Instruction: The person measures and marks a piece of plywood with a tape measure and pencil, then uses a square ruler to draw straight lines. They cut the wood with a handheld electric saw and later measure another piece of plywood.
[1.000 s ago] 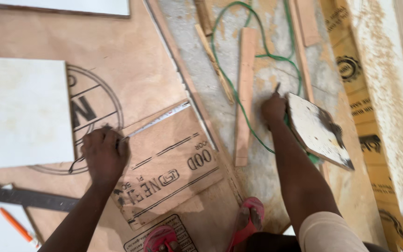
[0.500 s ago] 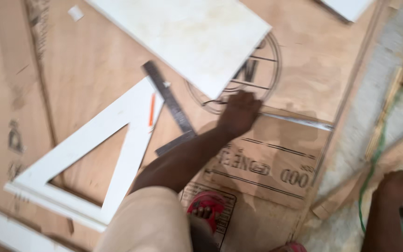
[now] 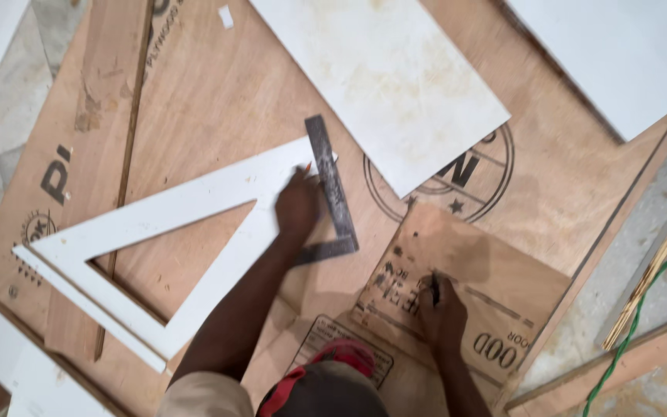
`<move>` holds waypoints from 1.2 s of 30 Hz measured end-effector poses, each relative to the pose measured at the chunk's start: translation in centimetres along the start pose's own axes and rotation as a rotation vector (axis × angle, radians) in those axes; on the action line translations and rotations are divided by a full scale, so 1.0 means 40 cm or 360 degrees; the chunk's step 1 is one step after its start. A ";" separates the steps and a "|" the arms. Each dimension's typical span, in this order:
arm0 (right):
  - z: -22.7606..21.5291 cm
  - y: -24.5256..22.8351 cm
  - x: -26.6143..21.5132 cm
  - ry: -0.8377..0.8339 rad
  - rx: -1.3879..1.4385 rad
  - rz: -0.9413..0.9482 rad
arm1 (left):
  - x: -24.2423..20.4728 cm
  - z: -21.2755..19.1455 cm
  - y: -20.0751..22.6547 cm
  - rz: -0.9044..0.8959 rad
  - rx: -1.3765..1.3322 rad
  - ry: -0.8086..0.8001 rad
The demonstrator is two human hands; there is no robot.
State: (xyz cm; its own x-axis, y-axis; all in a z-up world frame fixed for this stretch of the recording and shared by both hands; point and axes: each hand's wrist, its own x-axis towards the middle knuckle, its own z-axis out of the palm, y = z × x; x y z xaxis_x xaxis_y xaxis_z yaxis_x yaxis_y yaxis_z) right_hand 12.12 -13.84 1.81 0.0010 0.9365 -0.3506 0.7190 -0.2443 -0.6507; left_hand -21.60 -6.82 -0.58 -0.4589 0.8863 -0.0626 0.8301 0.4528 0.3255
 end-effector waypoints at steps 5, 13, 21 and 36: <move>0.006 0.004 0.031 -0.0012 -0.0029 0.0105 | -0.009 -0.098 -0.080 -0.0457 -0.0091 -0.0248; 0.006 0.038 0.055 -0.0058 0.0512 0.0285 | -0.010 -0.142 -0.031 -0.0079 0.0118 -0.0799; 0.043 0.076 0.097 -0.0124 0.0567 0.0479 | 0.401 -0.300 0.214 0.0740 0.0525 -0.0253; -0.001 0.026 0.083 -0.0014 0.0473 0.0294 | 0.170 0.092 0.593 0.1121 -0.0217 -0.0944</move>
State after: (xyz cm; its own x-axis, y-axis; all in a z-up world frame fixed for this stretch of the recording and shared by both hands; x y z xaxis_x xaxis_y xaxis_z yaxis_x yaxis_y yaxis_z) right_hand 12.88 -10.95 0.00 0.1056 0.8677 -0.4858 0.4735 -0.4734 -0.7428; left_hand -3.86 10.31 3.24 0.4046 0.8743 -0.2682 0.7940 -0.1903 0.5774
